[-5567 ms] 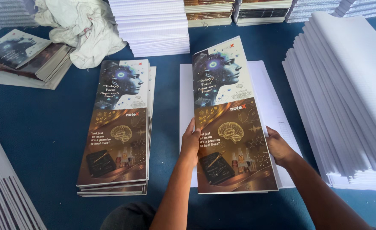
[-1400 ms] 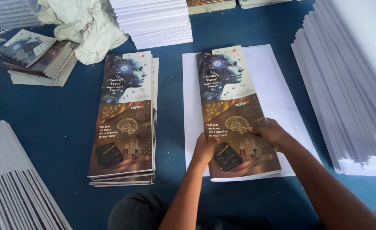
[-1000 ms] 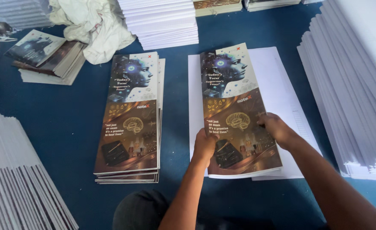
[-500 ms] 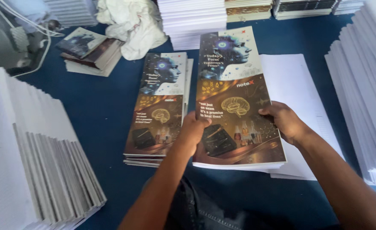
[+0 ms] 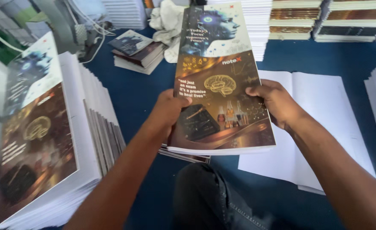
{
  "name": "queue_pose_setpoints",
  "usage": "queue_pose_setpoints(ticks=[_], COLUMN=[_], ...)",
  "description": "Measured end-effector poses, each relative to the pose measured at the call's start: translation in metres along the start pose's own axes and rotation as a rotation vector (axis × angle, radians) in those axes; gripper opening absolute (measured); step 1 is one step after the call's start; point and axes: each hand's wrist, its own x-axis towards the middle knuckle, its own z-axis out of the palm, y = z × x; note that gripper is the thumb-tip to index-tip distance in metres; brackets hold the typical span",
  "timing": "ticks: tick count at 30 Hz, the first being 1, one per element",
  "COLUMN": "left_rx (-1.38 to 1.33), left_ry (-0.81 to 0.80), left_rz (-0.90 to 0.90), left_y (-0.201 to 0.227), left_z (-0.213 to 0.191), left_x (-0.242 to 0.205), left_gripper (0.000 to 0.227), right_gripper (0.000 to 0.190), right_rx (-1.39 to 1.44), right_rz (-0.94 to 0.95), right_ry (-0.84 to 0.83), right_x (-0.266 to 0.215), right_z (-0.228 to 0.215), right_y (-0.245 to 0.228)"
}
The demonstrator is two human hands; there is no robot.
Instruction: The person assembles notebooks by inserting loose index pages into printed covers. They open a cover, place an index sheet inside, close the cover, and stack the completed unit. This process repeats with multiple covers and index sheets on a blue work surface.
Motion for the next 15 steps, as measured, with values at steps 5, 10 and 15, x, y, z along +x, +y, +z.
queue_pose_setpoints(ticks=[5, 10, 15], left_rx=[0.001, 0.095, 0.252], left_ry=[0.018, 0.135, 0.315], left_rz=[0.073, 0.103, 0.12], left_y=[0.044, 0.085, 0.113], left_z=[-0.047, -0.096, -0.149], left_x=[-0.029, -0.059, -0.096], left_gripper=[0.022, 0.022, 0.02], right_gripper=[0.029, 0.026, 0.024], right_rx=[-0.015, -0.055, -0.076], right_rz=[-0.047, -0.116, -0.209], right_ry=[-0.065, -0.174, -0.279], right_x=[0.006, 0.01, 0.017], right_z=[0.049, 0.106, 0.172], right_y=[-0.028, -0.053, -0.062])
